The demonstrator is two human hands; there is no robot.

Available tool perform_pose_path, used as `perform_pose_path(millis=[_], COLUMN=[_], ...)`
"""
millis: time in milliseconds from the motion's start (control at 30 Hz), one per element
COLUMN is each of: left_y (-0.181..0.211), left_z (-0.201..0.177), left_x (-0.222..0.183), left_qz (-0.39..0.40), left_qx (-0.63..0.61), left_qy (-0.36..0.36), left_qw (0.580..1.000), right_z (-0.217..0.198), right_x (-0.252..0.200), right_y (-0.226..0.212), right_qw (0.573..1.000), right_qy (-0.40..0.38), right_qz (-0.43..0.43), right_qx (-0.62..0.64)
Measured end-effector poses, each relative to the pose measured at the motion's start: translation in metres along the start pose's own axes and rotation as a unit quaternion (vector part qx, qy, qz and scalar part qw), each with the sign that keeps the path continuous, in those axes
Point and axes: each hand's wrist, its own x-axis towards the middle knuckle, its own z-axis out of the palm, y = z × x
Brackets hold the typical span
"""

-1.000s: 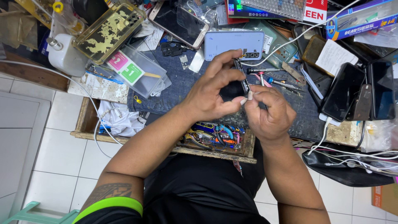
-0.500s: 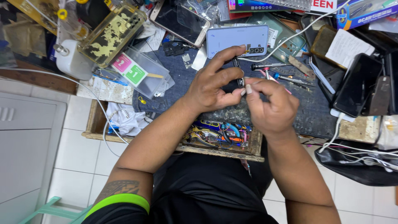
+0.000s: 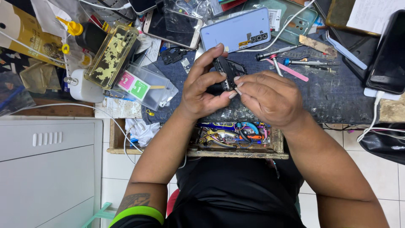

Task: The person disassembles a mobile phone, using a small screwdriver and a prying tool to remove internal components and cables.

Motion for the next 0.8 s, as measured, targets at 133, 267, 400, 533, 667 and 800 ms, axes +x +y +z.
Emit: perform_pose_path(millis=[133,267,400,533,667,800], left_y=[-0.002,-0.002,-0.001,0.002,0.005,0.008], left_z=[0.001,0.001,0.0,-0.002,-0.003,0.001], left_x=[-0.002,-0.001,0.0,0.0,0.003,0.008], left_qz=[-0.008,-0.007,-0.008,-0.011,-0.012,-0.013], left_qx=[-0.002,0.001,0.015,0.031,0.051,0.058], left_qy=[-0.003,-0.01,-0.013,-0.025,-0.033,-0.032], left_qw=[1.0,1.0,1.0,0.999,0.998,0.998], right_z=[-0.002,-0.007,-0.008,-0.01,-0.014,-0.019], right_x=[0.005,0.008,0.012,0.013,0.016,0.017], right_y=[0.002,0.001,-0.002,-0.006,-0.006,-0.01], right_qw=[1.0,0.999,0.999,0.999,0.997,0.997], right_qy=[-0.002,-0.017,-0.028,-0.036,-0.053,-0.067], right_qz=[-0.031,-0.041,-0.039,-0.025,-0.038,-0.008], right_qx=[0.001,-0.001,-0.011,-0.021,-0.045,-0.049])
